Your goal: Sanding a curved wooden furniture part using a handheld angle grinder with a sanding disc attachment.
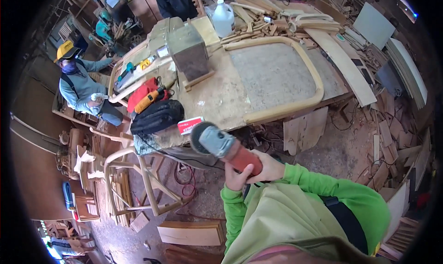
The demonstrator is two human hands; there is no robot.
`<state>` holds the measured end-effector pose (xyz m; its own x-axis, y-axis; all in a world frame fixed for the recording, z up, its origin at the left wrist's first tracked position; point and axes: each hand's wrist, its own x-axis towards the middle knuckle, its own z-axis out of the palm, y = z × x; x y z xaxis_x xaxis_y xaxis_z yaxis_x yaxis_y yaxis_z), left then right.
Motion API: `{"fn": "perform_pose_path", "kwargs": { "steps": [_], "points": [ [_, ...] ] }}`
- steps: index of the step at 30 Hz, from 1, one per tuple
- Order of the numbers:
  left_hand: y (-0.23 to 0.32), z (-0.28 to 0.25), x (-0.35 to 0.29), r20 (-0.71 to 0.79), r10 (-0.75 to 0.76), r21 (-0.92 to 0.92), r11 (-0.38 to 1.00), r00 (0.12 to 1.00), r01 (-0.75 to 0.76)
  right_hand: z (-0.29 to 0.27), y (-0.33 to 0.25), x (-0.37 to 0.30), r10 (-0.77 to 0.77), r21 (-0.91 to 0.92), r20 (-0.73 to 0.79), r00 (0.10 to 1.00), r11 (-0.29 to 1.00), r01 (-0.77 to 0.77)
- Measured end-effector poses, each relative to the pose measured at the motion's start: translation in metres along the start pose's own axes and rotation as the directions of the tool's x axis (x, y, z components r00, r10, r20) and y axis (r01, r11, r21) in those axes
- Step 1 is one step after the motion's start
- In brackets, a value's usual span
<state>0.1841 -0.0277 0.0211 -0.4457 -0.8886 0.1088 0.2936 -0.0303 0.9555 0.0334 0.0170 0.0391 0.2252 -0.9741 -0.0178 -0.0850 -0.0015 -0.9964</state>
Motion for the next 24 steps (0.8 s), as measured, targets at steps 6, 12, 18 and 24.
{"fn": "perform_pose_path", "kwargs": {
  "steps": [6,12,18,24],
  "points": [
    [0.011,0.071,0.019,0.294,0.094,0.104,0.986,0.951,-0.129,-0.041,-0.021,-0.045,-0.026,0.234,-0.302,0.953,0.967,0.101],
    [0.03,0.147,0.028,0.551,-0.038,0.077,0.997,0.834,-0.006,-0.108,-0.036,-0.093,0.117,0.485,-0.466,0.877,0.863,0.142],
    [-0.034,0.249,0.016,0.656,0.061,0.086,0.984,0.752,-0.154,-0.191,-0.007,-0.186,0.02,0.301,-0.664,0.748,0.922,0.242],
    [-0.064,0.307,0.007,0.744,-0.011,0.136,0.982,0.668,-0.135,-0.223,0.026,-0.254,0.14,0.461,-0.73,0.668,0.824,0.331]
  ]
}}
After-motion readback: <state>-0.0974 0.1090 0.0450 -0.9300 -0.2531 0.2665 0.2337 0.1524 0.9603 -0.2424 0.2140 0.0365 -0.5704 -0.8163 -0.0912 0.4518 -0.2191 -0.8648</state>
